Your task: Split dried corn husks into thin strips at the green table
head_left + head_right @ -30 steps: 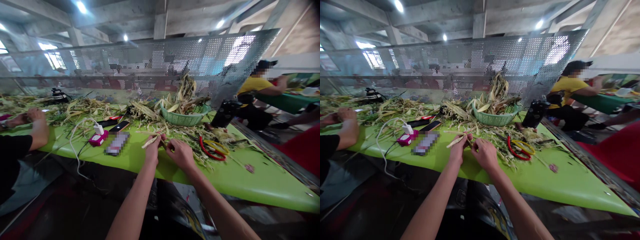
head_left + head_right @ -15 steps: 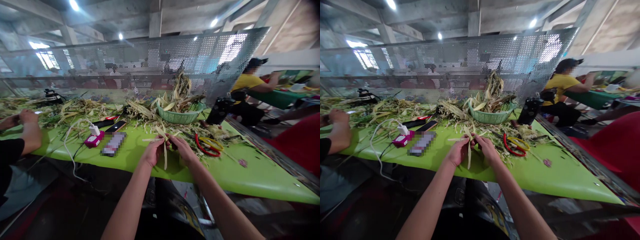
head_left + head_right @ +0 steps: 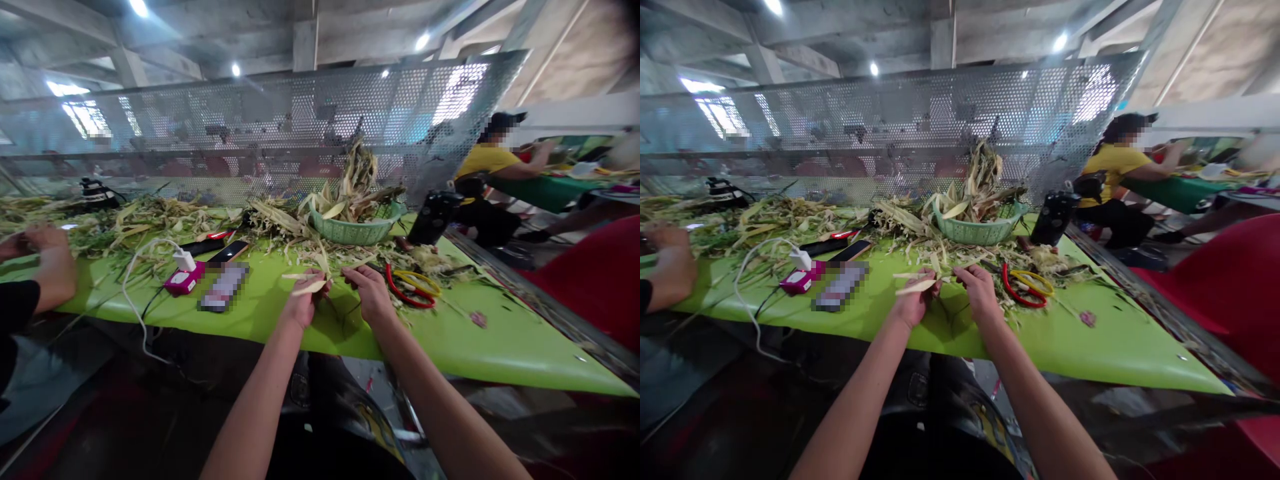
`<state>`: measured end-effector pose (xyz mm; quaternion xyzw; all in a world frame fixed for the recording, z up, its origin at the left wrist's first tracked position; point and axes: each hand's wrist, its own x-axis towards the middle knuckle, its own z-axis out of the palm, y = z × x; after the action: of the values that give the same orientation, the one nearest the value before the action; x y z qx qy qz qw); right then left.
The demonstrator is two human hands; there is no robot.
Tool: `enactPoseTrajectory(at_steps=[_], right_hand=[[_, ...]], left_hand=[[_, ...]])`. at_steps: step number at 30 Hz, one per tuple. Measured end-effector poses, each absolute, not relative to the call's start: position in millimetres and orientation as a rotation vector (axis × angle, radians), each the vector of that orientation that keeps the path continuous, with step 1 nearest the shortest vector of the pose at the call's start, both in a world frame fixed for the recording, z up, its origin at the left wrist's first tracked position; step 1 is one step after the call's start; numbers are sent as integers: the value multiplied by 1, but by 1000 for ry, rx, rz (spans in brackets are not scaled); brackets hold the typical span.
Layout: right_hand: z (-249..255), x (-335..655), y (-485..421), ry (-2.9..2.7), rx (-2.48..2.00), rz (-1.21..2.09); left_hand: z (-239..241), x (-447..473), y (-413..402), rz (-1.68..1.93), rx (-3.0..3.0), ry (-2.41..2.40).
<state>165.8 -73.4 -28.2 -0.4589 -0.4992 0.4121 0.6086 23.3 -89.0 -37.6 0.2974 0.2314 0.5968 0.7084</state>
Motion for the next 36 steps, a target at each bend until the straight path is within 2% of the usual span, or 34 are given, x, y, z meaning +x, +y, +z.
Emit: enactPoseTrajectory(at_steps=[8,13,24,31,33,36], right_hand=[[-19,168,-81,-1218,-1051,1034],[-18,166,-83,-1284,-984,896],[-20,162,-85,-1361,-943,877],[-22,162,-83,-1378,-1004,820],[-20,161,-83,-1415,-1018,738],[-15,160,-85,-1488,-1045,375]], left_hand=[[-37,22,-91,1345,778,583],[-41,25,-93,1299,968,692],[-33,23,-101,1154,1354,869],[-39,23,-97,1107,1351,829],[-40,24,-96,1147,1194,800],[-43,25,-90,1297,847,694]])
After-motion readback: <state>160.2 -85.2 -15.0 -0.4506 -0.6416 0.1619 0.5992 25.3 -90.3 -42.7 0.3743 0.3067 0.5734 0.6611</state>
